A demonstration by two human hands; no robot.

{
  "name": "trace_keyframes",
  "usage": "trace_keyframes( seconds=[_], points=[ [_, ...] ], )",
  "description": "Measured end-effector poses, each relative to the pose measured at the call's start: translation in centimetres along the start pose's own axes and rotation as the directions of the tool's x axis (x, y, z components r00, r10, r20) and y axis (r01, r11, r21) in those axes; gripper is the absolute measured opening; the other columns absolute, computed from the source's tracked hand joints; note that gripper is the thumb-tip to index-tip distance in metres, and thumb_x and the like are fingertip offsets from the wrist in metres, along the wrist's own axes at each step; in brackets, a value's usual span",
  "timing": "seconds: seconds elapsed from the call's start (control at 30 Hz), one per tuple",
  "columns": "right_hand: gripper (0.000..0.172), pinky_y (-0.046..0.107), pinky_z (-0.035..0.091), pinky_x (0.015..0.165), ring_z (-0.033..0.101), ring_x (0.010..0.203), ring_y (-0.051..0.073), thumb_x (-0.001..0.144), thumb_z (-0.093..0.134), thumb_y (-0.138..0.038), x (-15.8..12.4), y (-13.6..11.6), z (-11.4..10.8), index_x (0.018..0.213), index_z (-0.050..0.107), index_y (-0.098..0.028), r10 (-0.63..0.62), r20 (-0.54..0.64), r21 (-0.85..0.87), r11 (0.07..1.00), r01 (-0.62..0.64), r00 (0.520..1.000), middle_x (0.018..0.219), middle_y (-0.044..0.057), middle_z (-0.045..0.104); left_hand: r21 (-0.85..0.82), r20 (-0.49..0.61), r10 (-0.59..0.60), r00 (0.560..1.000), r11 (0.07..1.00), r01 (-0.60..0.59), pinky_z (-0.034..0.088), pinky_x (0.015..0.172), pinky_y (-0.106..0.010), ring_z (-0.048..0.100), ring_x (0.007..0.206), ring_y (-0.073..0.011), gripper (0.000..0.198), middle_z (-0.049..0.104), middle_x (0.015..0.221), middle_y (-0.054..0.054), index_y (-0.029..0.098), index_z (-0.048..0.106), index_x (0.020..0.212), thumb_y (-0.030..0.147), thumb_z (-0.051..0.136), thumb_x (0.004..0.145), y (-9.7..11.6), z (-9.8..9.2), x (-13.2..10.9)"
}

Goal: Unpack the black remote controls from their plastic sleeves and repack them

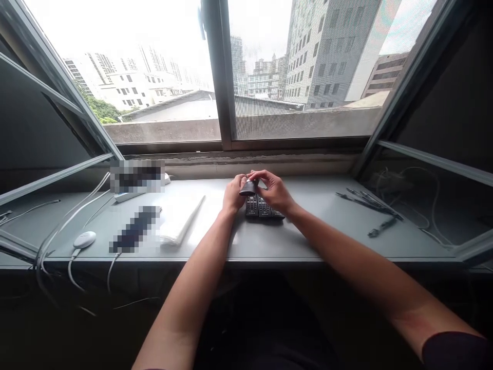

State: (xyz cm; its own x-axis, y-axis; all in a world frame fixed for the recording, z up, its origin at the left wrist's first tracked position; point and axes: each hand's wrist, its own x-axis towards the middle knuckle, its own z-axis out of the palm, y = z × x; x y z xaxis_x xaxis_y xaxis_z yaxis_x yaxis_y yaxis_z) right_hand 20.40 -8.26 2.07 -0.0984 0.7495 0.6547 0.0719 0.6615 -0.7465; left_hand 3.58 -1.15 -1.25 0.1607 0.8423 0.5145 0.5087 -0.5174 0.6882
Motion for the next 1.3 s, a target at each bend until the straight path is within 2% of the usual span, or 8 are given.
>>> trace_keyframes(
  seconds=[0.27,0.53,0.7,0.8,0.9,1.0,1.17,1.3],
  points=[
    [0.037,0.034,0.064,0.081,0.076,0.091,0.023,0.088,0.088,-0.046,0.0,-0.5,0.6,0.110,0.073,-0.021,0.346,-0.033,0.204,0.921,-0.333,0.938,0.098,0.006,0.081,0.015,-0.020,-0.024,1.000,1.000,0.025,0.054,0.094,-0.037,0.074,0.105,-0.0288,0.032,0.081,0.112,-0.011,0.023,0.074,0.119,0.034,0.044,0.111,0.3,0.1,0.0],
    [0.038,0.020,0.043,0.037,0.063,0.057,0.013,0.090,0.087,-0.038,-0.1,-0.2,0.2,0.118,0.067,-0.023,0.455,-0.028,0.135,0.884,-0.448,0.890,0.088,0.002,0.079,-0.360,0.017,-0.177,0.984,0.917,0.171,0.058,0.068,-0.031,0.074,0.082,-0.0224,0.067,0.078,0.088,-0.010,0.017,0.077,0.105,0.065,0.032,0.111,0.1,0.3,0.6],
    [0.047,0.021,0.039,0.039,0.051,0.047,0.010,0.093,0.084,-0.038,-0.1,0.2,0.0,0.133,0.068,-0.021,0.387,0.038,0.025,0.921,-0.388,0.921,0.067,-0.006,0.066,-0.518,0.025,-0.131,0.991,0.846,0.125,0.060,0.075,-0.029,0.075,0.090,-0.0210,0.049,0.081,0.108,-0.010,0.017,0.076,0.118,0.061,0.063,0.100,0.9,0.3,0.8],
    [0.046,0.024,0.050,0.047,0.062,0.053,0.013,0.096,0.081,-0.043,0.0,0.3,-0.4,0.134,0.069,-0.021,0.361,0.042,0.004,0.932,-0.362,0.932,0.075,-0.002,0.073,-0.504,0.072,-0.254,0.964,0.825,0.255,0.062,0.085,-0.035,0.076,0.093,-0.0229,0.046,0.081,0.114,-0.013,0.016,0.072,0.132,0.049,0.054,0.106,0.3,-0.1,1.1],
    [0.043,0.028,0.058,0.058,0.067,0.058,0.015,0.099,0.078,-0.049,0.2,0.4,-0.9,0.131,0.070,-0.022,0.328,-0.003,-0.021,0.945,-0.328,0.945,0.085,0.003,0.079,-0.284,0.026,-0.360,0.932,0.892,0.352,0.059,0.101,-0.043,0.077,0.111,-0.0288,0.045,0.080,0.125,-0.016,0.017,0.071,0.140,0.040,0.057,0.104,-0.9,-0.9,1.3],
    [0.038,0.030,0.058,0.061,0.066,0.057,0.015,0.098,0.079,-0.049,0.2,0.3,-1.1,0.124,0.072,-0.023,0.302,-0.037,-0.063,0.951,-0.303,0.953,0.081,0.002,0.077,-0.006,-0.040,-0.311,0.949,0.950,0.311,0.048,0.118,-0.045,0.068,0.135,-0.0338,0.047,0.074,0.141,-0.020,0.017,0.071,0.141,0.033,0.066,0.097,-1.9,-1.3,1.1],
    [0.033,0.035,0.057,0.066,0.063,0.060,0.019,0.095,0.081,-0.047,-0.3,-0.1,-0.7,0.119,0.074,-0.026,0.248,-0.053,-0.127,0.959,-0.253,0.967,0.080,0.001,0.074,0.230,0.082,-0.260,0.962,0.944,0.236,0.048,0.117,-0.045,0.067,0.133,-0.0355,0.040,0.073,0.137,-0.025,0.013,0.074,0.133,0.026,0.061,0.097,-2.1,-0.3,0.4],
    [0.030,0.038,0.057,0.080,0.066,0.071,0.023,0.096,0.079,-0.043,-0.2,-0.4,-0.9,0.121,0.075,-0.027,0.130,-0.055,-0.306,0.942,-0.141,0.990,0.083,0.002,0.075,0.267,0.049,-0.233,0.971,0.940,0.212,0.047,0.119,-0.043,0.065,0.135,-0.0340,0.044,0.065,0.143,-0.026,0.010,0.071,0.138,0.021,0.057,0.098,-1.8,0.4,-0.2]
  ],
)
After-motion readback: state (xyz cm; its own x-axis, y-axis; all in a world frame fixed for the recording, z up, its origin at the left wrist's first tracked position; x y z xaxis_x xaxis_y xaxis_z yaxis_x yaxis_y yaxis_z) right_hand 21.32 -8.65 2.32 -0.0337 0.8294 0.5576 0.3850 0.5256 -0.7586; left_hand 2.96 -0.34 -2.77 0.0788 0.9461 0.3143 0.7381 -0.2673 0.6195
